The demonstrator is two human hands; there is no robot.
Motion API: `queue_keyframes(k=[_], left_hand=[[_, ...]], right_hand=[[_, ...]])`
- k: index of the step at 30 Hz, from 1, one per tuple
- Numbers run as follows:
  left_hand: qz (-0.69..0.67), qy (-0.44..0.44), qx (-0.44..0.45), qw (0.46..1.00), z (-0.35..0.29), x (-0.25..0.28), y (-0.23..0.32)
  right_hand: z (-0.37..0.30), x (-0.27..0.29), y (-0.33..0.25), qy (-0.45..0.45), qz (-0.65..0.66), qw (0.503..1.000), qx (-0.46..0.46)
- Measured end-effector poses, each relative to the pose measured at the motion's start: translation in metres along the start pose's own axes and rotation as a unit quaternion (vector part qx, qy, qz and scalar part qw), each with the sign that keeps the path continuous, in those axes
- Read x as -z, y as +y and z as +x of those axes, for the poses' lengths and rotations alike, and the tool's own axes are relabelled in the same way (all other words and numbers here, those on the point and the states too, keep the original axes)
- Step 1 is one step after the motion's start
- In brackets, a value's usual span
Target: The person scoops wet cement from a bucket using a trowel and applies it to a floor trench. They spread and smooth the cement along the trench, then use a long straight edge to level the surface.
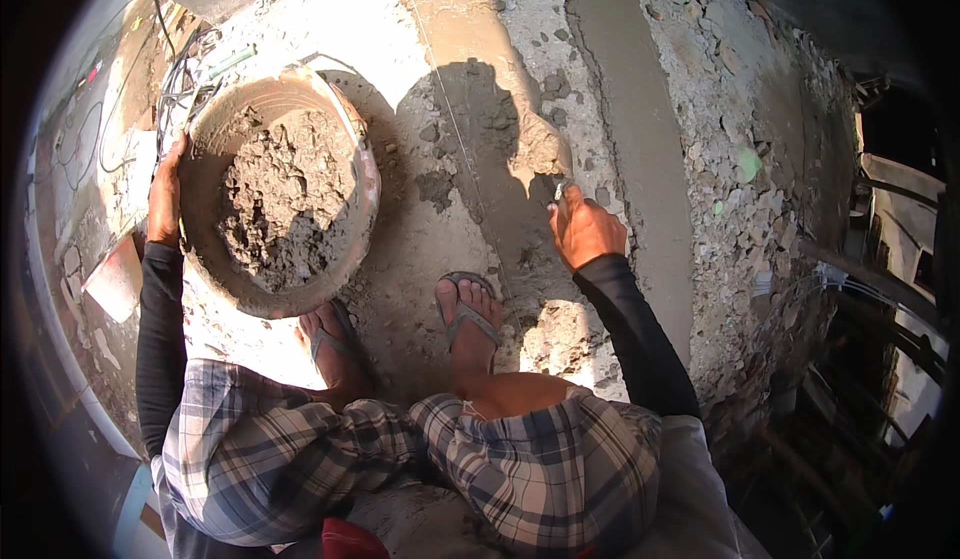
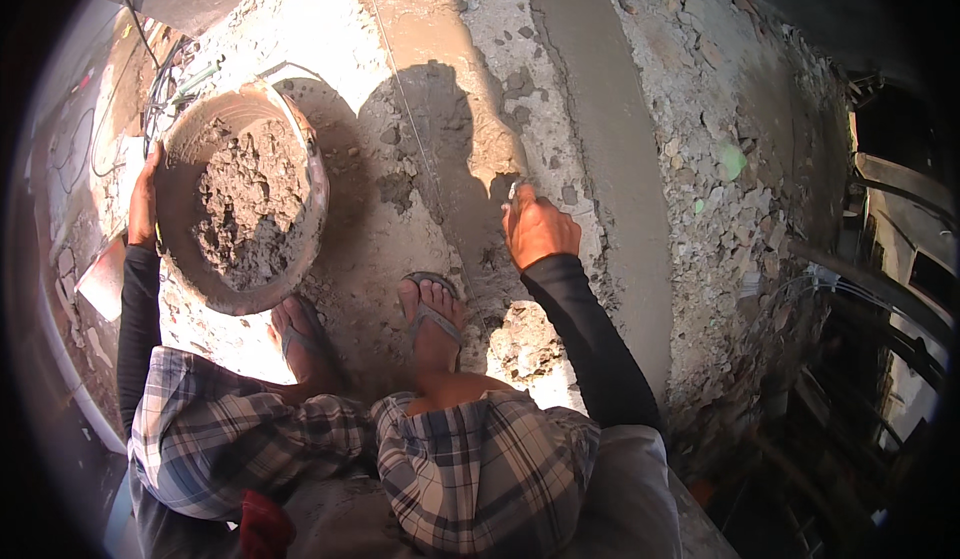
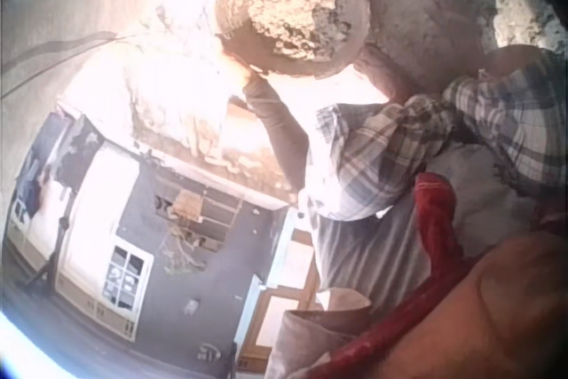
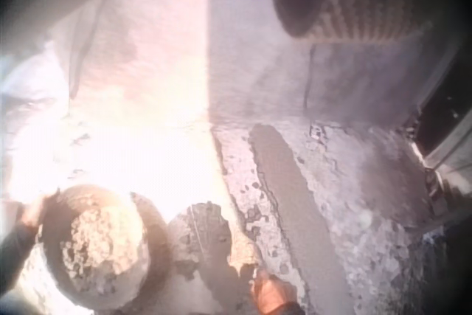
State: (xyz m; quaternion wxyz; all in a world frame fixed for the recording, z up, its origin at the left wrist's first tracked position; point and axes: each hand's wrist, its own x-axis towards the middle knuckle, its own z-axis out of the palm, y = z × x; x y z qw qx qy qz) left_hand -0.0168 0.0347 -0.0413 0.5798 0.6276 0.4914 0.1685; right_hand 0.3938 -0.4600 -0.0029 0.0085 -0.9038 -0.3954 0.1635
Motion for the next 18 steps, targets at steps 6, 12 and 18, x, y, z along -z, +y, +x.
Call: queue_keyframes(k=[6, 12, 18], left_hand=[[0.019, 0.010, 0.005, 1.000, -0.006, -0.004, 0.005], [0.029, 0.018, 0.005, 0.999, -0.008, 0.003, 0.007], [0.043, 0.031, 0.007, 0.999, -0.012, 0.010, 0.003]], right_hand=[[-0.017, 0.026, 0.068, 0.043, 0.066, 0.997, 0.013], [0.017, 0.004, 0.097, -0.094, -0.079, 0.975, 0.187], [0.132, -0.020, 0.052, -0.057, -0.160, 0.962, 0.215]])
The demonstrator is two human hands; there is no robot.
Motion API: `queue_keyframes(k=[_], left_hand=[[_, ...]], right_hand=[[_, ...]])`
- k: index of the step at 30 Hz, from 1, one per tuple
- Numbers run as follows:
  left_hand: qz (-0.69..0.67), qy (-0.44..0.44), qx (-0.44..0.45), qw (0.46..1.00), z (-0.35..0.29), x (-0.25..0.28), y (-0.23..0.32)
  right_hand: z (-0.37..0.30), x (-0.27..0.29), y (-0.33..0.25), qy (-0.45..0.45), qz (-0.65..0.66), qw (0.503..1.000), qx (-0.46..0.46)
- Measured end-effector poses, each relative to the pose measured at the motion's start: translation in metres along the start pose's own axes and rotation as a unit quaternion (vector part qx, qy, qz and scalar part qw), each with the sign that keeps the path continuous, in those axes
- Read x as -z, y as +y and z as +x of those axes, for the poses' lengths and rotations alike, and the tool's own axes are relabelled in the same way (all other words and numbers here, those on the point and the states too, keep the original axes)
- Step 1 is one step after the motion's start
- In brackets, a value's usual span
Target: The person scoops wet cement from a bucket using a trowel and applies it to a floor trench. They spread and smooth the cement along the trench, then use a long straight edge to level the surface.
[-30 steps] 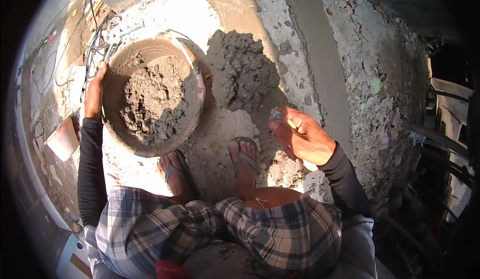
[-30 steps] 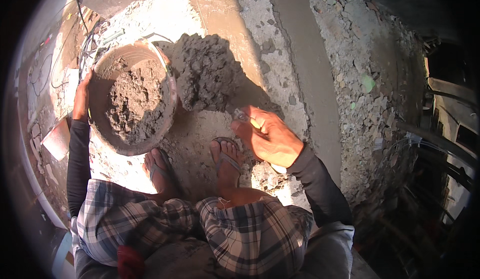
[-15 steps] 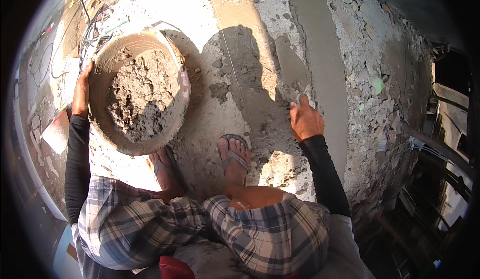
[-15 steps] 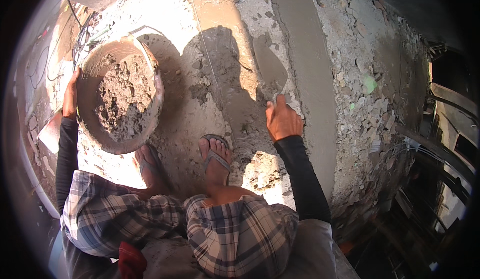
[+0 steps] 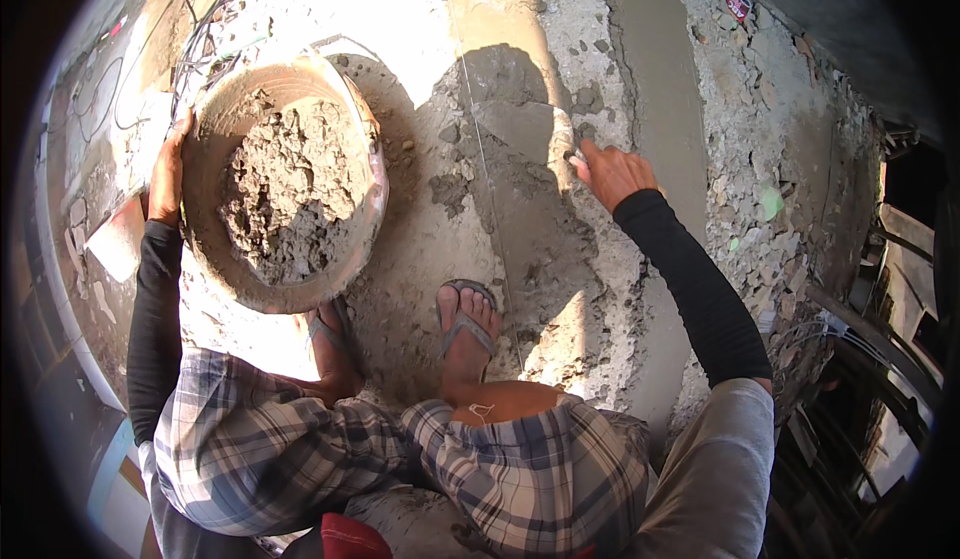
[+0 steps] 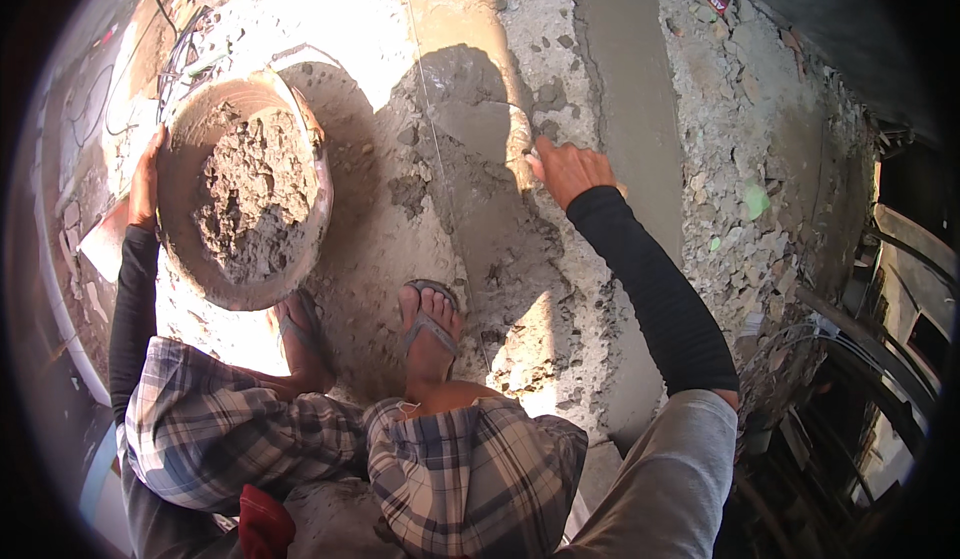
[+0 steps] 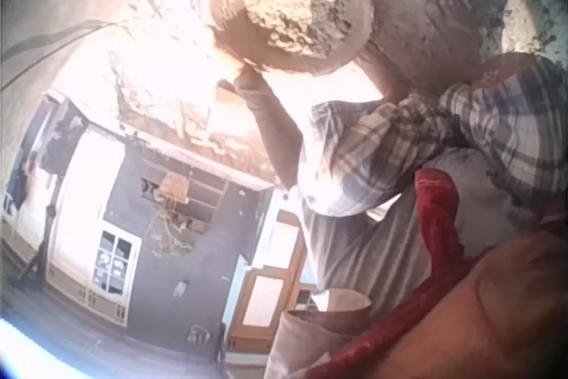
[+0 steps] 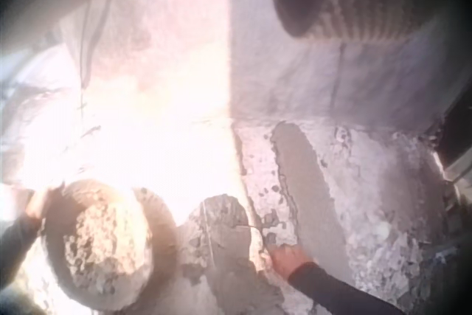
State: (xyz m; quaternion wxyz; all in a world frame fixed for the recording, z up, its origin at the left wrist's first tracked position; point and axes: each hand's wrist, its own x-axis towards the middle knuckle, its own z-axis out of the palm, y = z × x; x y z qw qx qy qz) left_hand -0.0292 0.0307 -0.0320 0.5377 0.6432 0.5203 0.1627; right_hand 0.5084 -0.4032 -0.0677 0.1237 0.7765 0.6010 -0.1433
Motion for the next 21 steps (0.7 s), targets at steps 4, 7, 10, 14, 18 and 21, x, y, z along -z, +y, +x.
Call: queue_keyframes(k=[4, 7, 10, 14, 18, 21], left_hand=[[0.009, -0.001, -0.012, 1.000, 0.005, 0.006, -0.004], [0.003, -0.003, -0.017, 1.000, 0.013, -0.002, -0.004], [-0.003, -0.003, -0.010, 1.000, 0.006, -0.003, -0.002], [-0.022, -0.006, 0.004, 1.000, 0.005, -0.006, 0.003], [-0.037, -0.006, 0.012, 0.999, 0.004, 0.001, 0.011], [-0.056, -0.011, 0.024, 0.998, 0.006, -0.007, 0.014]], right_hand=[[0.056, 0.033, -0.003, -0.033, 0.123, 0.985, -0.115], [0.080, 0.023, 0.009, -0.046, 0.207, 0.977, -0.032], [0.037, 0.018, -0.005, -0.139, 0.256, 0.956, -0.043], [-0.031, 0.014, -0.006, -0.224, 0.227, 0.947, -0.032], [-0.072, 0.033, -0.025, -0.284, 0.179, 0.941, -0.028], [-0.112, 0.016, -0.030, -0.284, 0.170, 0.943, -0.038]])
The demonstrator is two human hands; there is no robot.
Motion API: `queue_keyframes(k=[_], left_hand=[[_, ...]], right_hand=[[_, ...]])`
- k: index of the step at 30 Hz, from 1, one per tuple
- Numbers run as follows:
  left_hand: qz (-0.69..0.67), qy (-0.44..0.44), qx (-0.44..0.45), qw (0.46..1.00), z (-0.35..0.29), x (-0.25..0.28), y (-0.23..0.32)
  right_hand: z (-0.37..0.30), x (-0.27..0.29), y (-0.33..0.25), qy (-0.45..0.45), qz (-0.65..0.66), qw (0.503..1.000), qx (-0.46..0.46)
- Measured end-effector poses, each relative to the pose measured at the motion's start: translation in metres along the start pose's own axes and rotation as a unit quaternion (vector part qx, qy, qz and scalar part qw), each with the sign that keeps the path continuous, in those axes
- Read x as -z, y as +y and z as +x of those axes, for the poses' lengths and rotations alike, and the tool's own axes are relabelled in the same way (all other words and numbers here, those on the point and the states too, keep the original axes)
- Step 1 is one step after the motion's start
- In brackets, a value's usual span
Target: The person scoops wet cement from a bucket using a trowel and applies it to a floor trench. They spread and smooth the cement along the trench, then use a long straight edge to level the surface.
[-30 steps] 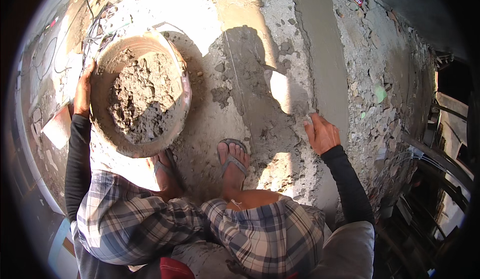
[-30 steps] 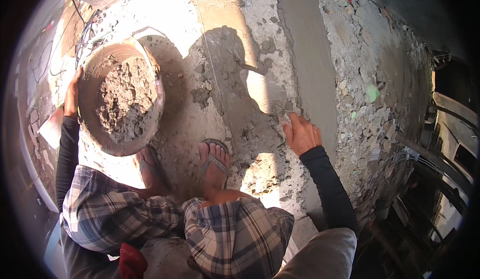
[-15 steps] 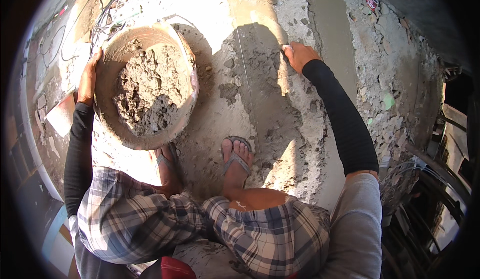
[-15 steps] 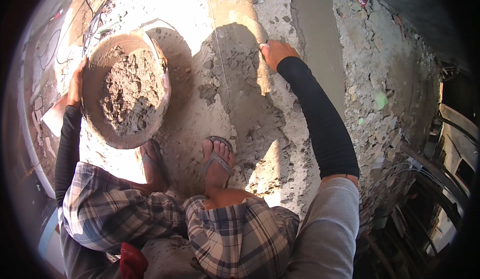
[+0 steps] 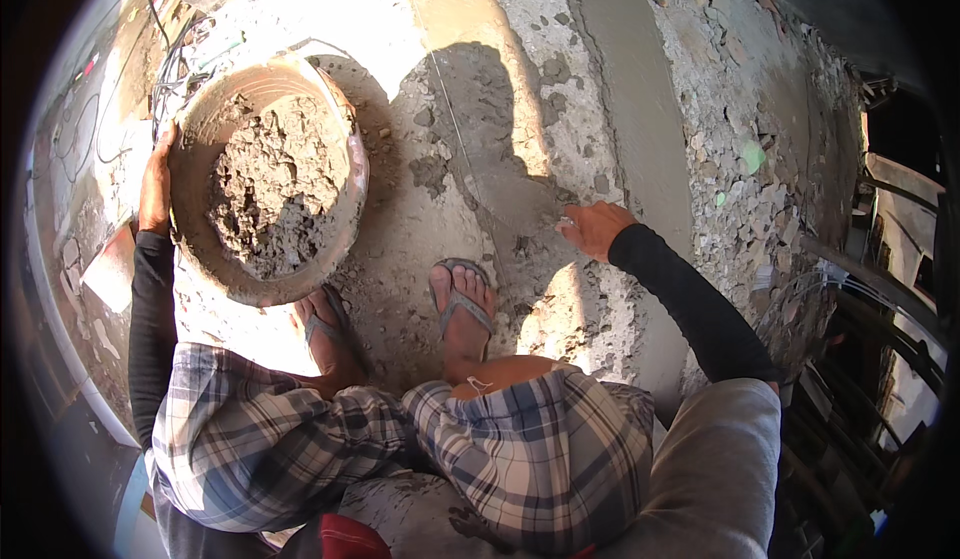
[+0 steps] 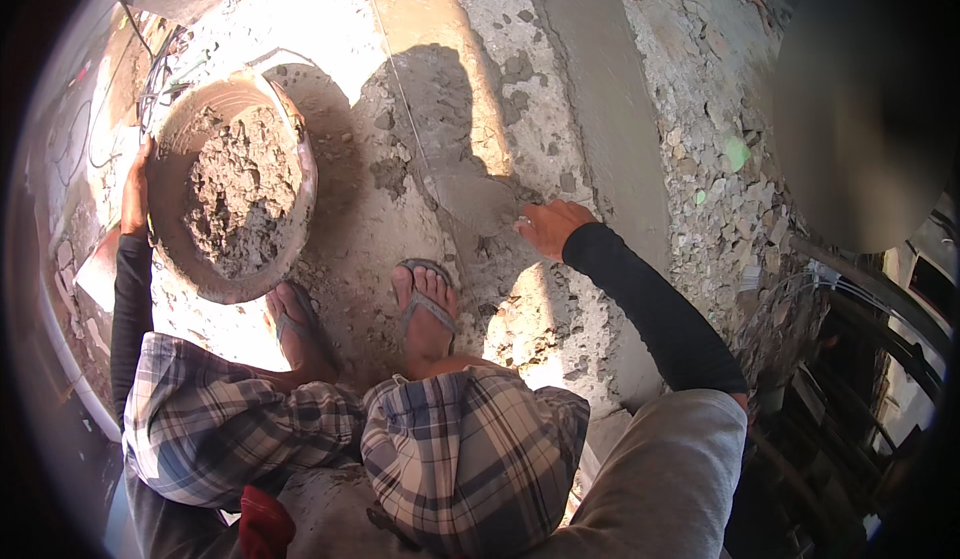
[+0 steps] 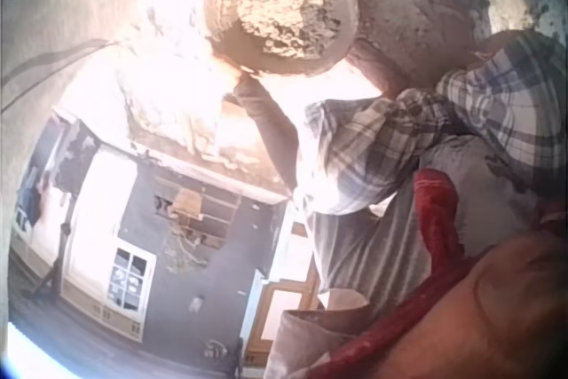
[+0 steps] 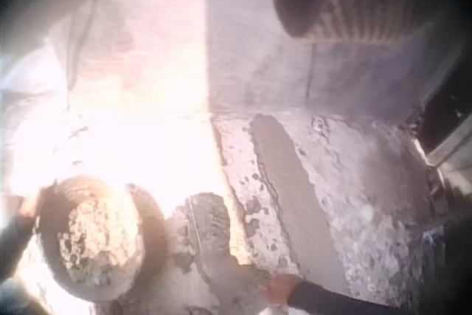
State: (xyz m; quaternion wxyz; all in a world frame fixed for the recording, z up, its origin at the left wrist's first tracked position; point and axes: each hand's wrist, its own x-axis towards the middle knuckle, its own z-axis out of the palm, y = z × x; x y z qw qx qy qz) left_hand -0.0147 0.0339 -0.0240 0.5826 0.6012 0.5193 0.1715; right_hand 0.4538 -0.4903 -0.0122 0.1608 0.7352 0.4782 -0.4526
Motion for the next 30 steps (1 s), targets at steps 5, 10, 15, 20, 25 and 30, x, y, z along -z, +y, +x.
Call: queue_keyframes(k=[5, 10, 15, 20, 25, 30], left_hand=[[-0.095, -0.017, 0.064, 0.993, -0.016, -0.033, 0.024], [-0.061, 0.021, -0.022, 0.998, -0.038, -0.038, 0.028], [-0.147, 0.002, 0.032, 0.989, -0.083, -0.105, 0.074], [-0.078, -0.037, -0.092, 0.992, -0.117, -0.165, 0.095], [-0.044, 0.003, -0.170, 0.984, -0.125, -0.156, 0.090], [-0.118, -0.022, -0.131, 0.984, -0.120, -0.157, 0.091]], right_hand=[[-0.057, -0.045, 0.051, 0.035, -0.041, 0.998, -0.018], [-0.102, 0.031, 0.018, 0.276, -0.025, 0.961, 0.016], [-0.091, 0.148, -0.139, 0.351, -0.087, 0.927, 0.103], [0.026, 0.179, -0.252, 0.391, -0.320, 0.829, 0.239], [-0.002, 0.098, -0.246, 0.324, -0.266, 0.883, 0.212], [-0.085, 0.127, -0.223, 0.267, -0.306, 0.904, 0.136]])
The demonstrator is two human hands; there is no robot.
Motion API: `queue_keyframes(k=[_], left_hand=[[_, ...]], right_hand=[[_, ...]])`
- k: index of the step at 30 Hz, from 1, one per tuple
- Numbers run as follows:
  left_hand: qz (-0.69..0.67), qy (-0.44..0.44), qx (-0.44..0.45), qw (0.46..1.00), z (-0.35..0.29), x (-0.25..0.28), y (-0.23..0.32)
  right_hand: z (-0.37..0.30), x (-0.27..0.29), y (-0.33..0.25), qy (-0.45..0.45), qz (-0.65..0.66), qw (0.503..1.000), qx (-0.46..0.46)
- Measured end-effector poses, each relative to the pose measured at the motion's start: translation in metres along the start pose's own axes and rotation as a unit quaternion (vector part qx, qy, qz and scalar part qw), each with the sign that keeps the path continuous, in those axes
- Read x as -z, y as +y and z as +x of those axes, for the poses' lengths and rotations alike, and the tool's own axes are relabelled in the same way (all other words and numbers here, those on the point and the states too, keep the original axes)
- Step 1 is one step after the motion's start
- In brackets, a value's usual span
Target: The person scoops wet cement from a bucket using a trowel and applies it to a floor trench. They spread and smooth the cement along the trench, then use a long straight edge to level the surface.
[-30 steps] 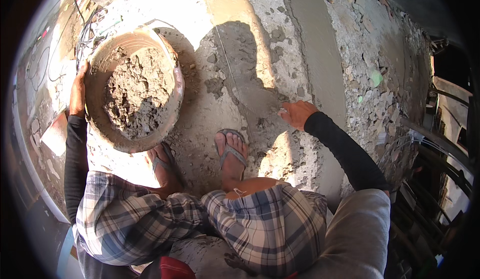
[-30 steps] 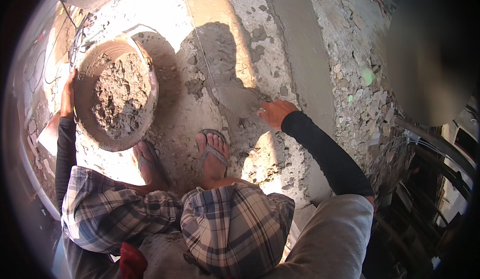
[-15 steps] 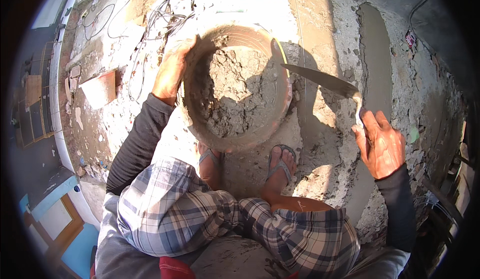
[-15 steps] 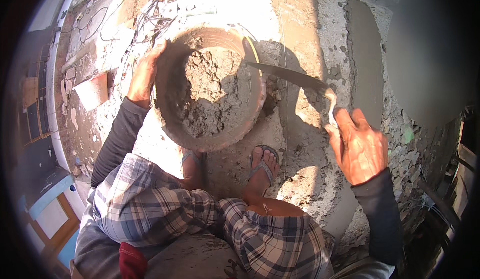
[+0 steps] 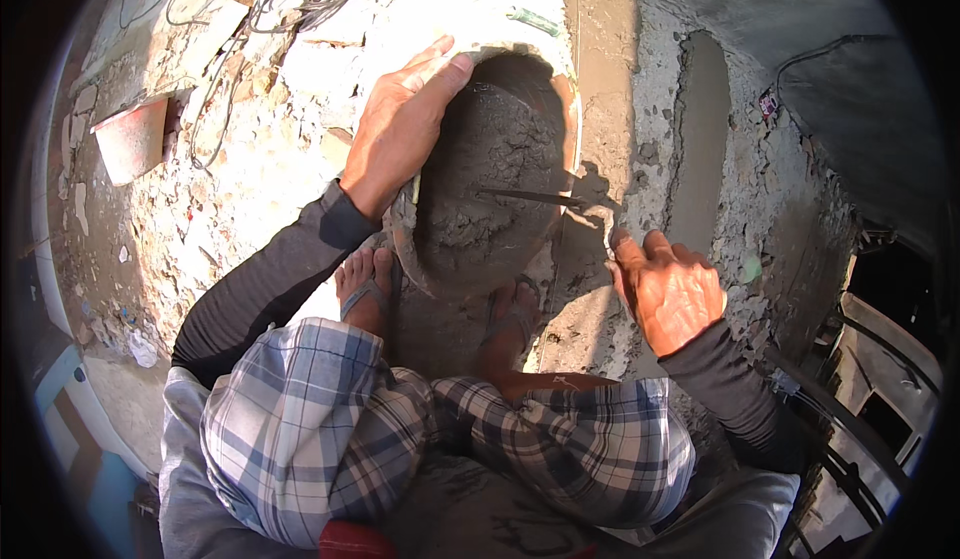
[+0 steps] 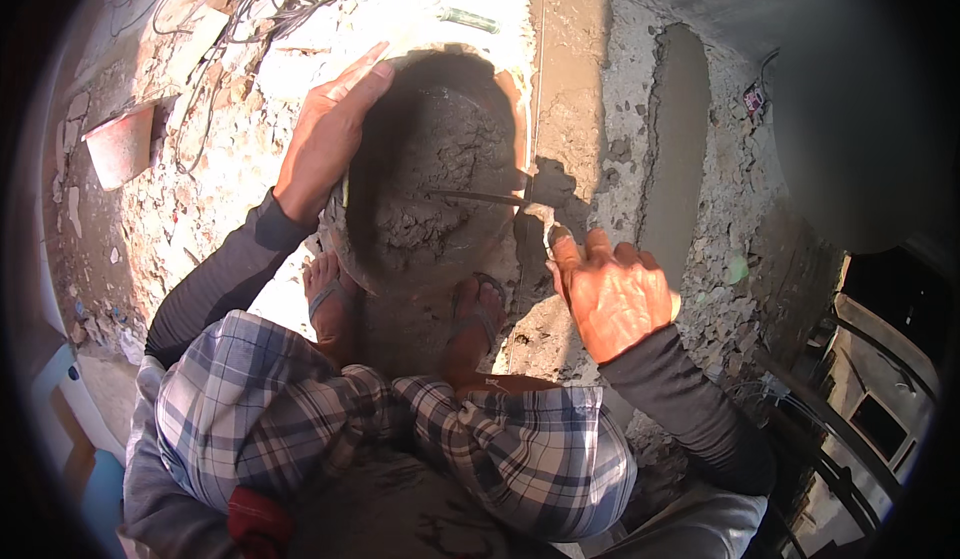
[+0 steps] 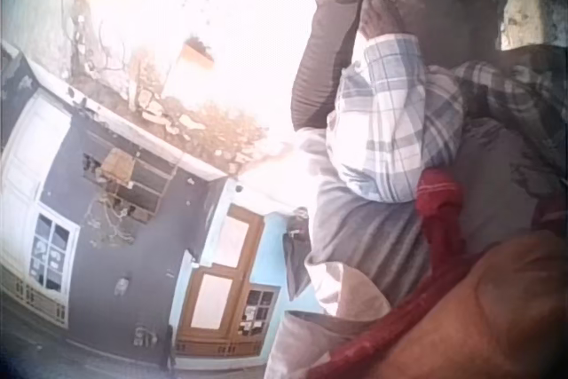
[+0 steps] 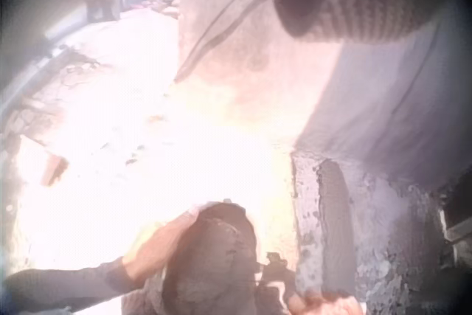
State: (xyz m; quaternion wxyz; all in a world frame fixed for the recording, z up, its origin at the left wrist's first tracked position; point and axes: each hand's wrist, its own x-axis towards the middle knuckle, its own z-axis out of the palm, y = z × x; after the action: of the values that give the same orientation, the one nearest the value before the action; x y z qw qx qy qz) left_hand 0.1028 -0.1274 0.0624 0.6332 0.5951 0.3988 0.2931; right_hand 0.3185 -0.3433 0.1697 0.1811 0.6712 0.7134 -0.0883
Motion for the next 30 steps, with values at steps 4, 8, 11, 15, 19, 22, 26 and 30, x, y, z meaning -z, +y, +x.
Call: queue_keyframes(k=[4, 8, 11, 15, 19, 22, 26, 30], left_hand=[[0.092, -0.007, 0.022, 0.995, -0.013, -0.034, 0.011], [0.105, -0.025, -0.078, 0.991, -0.027, -0.052, -0.002], [0.112, 0.031, -0.117, 0.986, -0.029, -0.054, 0.004], [0.099, 0.072, -0.112, 0.986, -0.010, -0.027, -0.014], [0.021, 0.044, -0.047, 0.998, -0.006, -0.016, 0.002], [0.037, 0.033, -0.049, 0.998, -0.004, -0.022, 0.002], [0.103, 0.035, -0.092, 0.990, -0.017, -0.041, -0.009], [0.068, -0.018, -0.024, 0.997, -0.012, -0.044, 0.009]], right_hand=[[0.029, 0.032, 0.038, -0.024, -0.143, 0.986, -0.082], [0.068, 0.020, 0.032, -0.226, -0.113, 0.966, -0.051], [0.030, -0.064, 0.054, -0.304, 0.135, 0.943, 0.017], [0.010, -0.042, -0.011, -0.319, 0.342, 0.884, -0.007], [0.024, -0.024, -0.052, -0.301, 0.427, 0.853, -0.003], [0.028, -0.042, -0.065, -0.266, 0.488, 0.831, -0.028], [0.026, -0.084, -0.088, -0.133, 0.535, 0.834, -0.027], [0.007, -0.064, -0.090, -0.122, 0.595, 0.792, -0.053]])
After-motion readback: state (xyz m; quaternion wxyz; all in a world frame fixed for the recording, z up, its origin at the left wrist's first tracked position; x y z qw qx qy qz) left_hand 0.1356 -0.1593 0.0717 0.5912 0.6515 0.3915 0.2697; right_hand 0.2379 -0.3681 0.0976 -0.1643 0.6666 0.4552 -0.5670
